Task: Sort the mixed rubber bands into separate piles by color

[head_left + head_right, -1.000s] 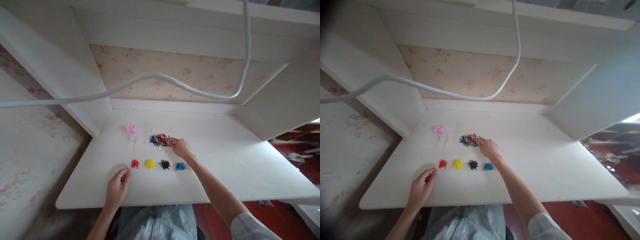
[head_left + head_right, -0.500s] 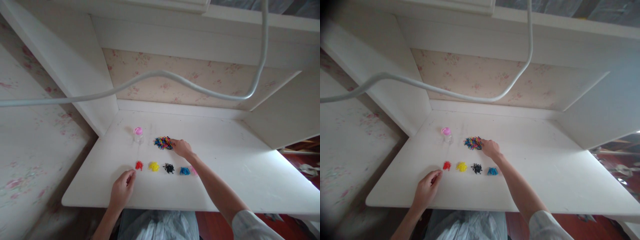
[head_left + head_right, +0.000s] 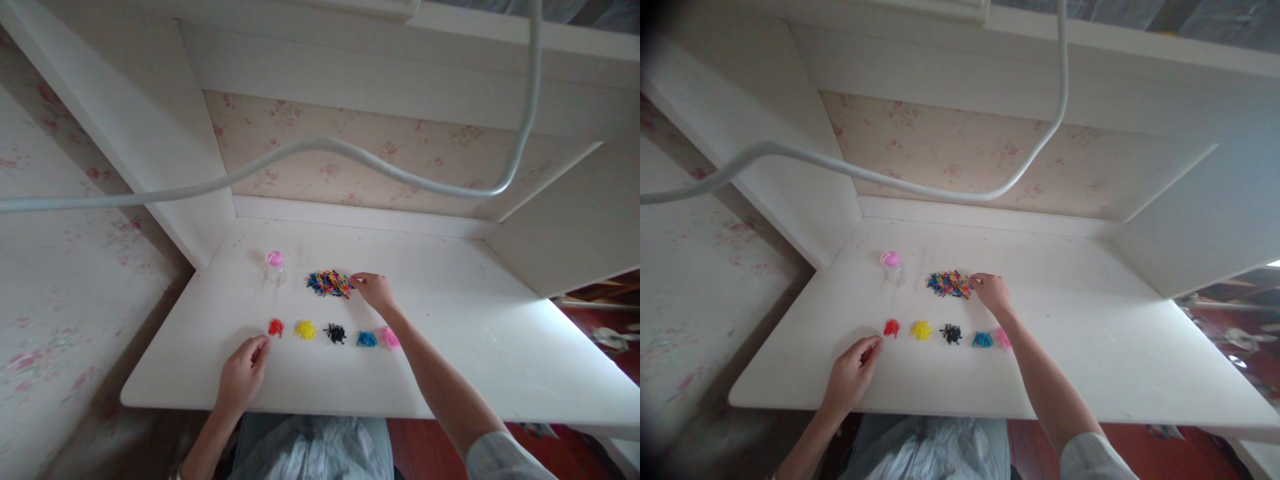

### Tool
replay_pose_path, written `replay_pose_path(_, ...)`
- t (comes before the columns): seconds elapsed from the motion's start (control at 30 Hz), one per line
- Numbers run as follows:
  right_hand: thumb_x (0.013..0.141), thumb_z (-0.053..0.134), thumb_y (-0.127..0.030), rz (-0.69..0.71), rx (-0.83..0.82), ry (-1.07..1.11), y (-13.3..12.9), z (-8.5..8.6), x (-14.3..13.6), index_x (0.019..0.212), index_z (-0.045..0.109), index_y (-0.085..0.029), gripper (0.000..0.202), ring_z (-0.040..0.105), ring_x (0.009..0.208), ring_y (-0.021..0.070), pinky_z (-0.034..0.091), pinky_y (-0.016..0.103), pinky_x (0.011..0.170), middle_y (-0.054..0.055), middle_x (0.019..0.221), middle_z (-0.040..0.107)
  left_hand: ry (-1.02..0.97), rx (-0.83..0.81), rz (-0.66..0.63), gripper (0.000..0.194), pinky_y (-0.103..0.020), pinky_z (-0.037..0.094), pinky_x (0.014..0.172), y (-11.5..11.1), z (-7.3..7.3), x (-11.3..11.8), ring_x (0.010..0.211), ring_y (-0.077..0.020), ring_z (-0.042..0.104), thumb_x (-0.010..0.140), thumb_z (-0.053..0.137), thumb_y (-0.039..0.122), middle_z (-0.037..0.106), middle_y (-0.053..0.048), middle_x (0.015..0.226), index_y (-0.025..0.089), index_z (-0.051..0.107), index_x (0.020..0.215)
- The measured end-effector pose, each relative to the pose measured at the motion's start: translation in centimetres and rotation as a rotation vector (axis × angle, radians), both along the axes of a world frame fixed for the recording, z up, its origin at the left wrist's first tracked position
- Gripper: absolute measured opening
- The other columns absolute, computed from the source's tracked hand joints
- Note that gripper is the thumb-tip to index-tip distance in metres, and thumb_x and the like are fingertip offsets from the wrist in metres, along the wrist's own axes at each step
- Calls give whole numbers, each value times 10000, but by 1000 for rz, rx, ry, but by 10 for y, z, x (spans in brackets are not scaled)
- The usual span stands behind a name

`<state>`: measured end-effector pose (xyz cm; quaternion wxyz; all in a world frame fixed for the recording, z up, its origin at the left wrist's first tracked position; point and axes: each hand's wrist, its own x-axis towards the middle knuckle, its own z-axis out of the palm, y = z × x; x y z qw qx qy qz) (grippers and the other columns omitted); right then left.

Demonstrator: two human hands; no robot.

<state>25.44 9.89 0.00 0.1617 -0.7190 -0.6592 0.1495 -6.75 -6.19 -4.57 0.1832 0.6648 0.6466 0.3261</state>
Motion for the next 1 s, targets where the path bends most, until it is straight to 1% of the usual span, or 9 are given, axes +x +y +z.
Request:
replay_pose_path(0.13,805,484,-514,-51,53,142,-2,-1,9,919,750,-243,397,617,669,152,404,223,585,22,748,707,15,9,-3,283,-238,493,648,0,1,0,698,-143,638,898,439,390,694,-34,831,196,637,952)
replay_pose_path(0.27,801,461,-562,-108,98,240,-16,4,15,935,745,-184,491,568,584,138,376,226,523,34,697,688,36,-1,-5,289,-242,494,656,0,1,0,699,-143,637,901,432,393,693,-40,839,193,632,963)
replay_pose_path(0.43,775,476,-633,-204,140,320,-59,10,18,944,741,-166,562,468,467,104,314,208,438,1,544,592,38,-13,-6,285,-244,492,661,-1,1,0,684,-143,633,900,432,392,691,-33,813,196,632,956)
replay_pose_path(0.53,777,518,-605,-221,145,368,-95,7,17,923,745,-183,501,490,466,106,352,203,445,0,551,612,44,-40,0,279,-237,485,658,-1,2,1,678,-137,631,894,447,397,692,-23,814,200,634,956)
replay_pose_path(0.63,837,507,-522,-103,211,325,-129,-6,15,913,749,-210,402,620,653,141,460,213,621,39,791,716,55,-47,-5,280,-229,482,649,0,2,2,693,-137,637,890,453,403,698,-20,834,205,639,954)
replay_pose_path(0.7,869,480,-488,-40,228,254,-147,-17,15,936,747,-233,375,650,744,157,474,225,707,45,892,725,76,-41,-9,279,-227,481,642,0,2,3,699,-139,640,890,451,401,701,-21,840,208,642,955)
replay_pose_path(0.77,895,443,-476,-6,210,173,-159,-28,15,977,739,-248,383,658,751,158,473,227,713,47,908,726,102,-28,-14,276,-227,482,641,0,2,3,699,-141,643,890,452,397,705,-23,845,209,642,957)
replay_pose_path(0.87,924,385,-473,22,152,52,-168,-38,14,1041,721,-261,414,657,712,145,453,212,664,52,880,727,133,-4,-18,274,-226,484,634,-1,1,4,685,-141,646,890,452,396,708,-26,840,210,643,950)
replay_pose_path(1.0,936,367,-468,30,91,-76,-169,-39,12,1070,703,-314,393,663,704,142,419,199,612,22,854,729,168,20,-28,276,-219,489,619,-3,1,4,664,-140,650,892,447,399,711,-29,827,212,644,940)
